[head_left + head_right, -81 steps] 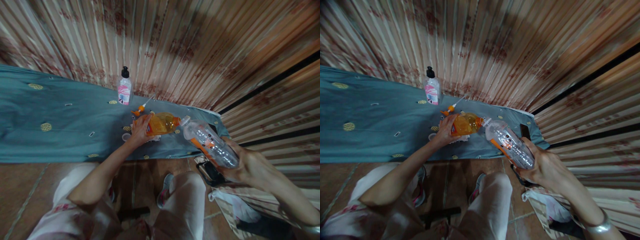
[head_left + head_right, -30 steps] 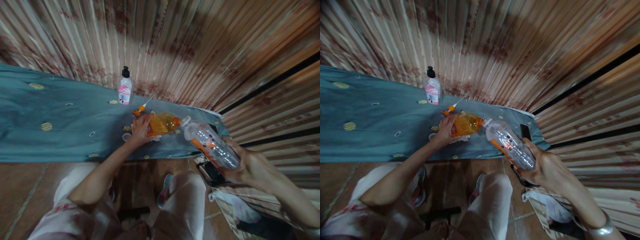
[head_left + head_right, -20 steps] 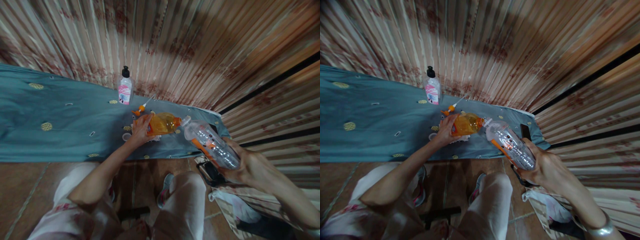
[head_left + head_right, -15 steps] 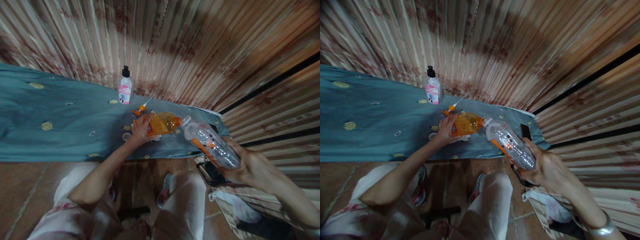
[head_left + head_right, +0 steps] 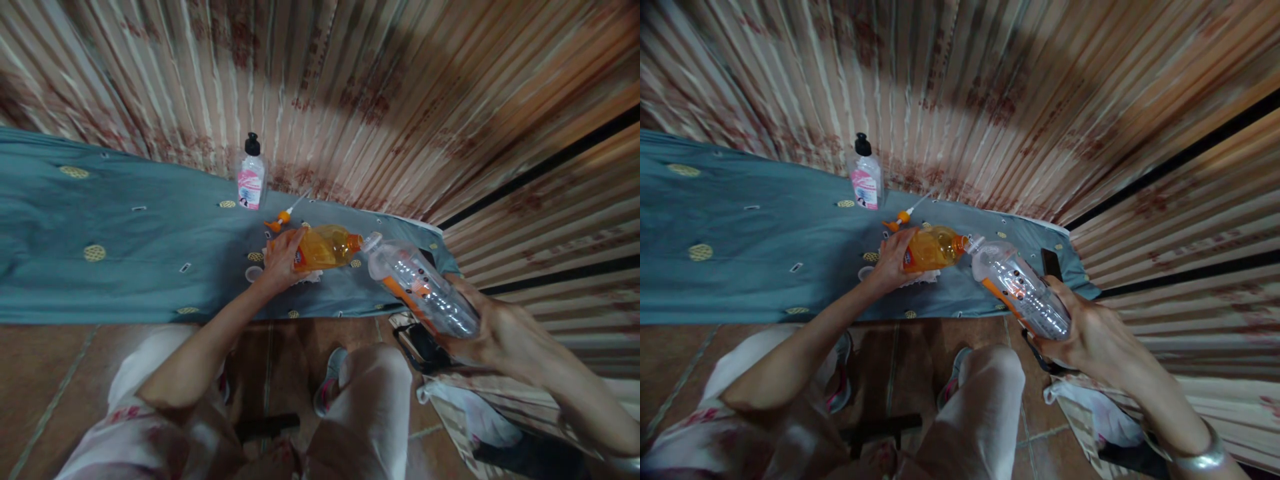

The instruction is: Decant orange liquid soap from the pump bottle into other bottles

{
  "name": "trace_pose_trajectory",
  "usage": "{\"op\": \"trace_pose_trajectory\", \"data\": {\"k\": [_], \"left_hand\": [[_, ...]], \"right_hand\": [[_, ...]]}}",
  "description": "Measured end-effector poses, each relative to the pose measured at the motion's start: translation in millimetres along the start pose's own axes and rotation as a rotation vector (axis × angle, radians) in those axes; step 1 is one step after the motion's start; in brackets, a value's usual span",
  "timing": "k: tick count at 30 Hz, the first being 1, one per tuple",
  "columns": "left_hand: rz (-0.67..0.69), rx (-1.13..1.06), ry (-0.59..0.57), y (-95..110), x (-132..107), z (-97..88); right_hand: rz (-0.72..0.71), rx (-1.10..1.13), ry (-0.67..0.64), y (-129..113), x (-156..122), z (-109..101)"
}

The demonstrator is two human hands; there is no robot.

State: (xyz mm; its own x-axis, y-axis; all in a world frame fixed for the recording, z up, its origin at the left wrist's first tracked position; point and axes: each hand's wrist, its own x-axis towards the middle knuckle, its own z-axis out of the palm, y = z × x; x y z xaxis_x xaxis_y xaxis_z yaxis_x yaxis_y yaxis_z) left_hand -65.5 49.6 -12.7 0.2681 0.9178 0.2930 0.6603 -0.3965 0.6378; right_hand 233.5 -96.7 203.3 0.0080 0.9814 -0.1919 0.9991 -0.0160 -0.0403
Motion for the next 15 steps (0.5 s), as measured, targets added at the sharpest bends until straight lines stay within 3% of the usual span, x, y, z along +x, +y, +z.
{"op": "trace_pose_trajectory", "data": {"k": [7, 15], "left_hand": [[0.016, -0.005, 0.008, -5, 0, 2.4], [-0.001, -0.017, 0.025, -8, 2, 2.7]], "right_hand": [[-0.012, 0.086, 0.049, 7, -1, 19], [0.026, 0.253, 0.138, 6, 1, 69]]}}
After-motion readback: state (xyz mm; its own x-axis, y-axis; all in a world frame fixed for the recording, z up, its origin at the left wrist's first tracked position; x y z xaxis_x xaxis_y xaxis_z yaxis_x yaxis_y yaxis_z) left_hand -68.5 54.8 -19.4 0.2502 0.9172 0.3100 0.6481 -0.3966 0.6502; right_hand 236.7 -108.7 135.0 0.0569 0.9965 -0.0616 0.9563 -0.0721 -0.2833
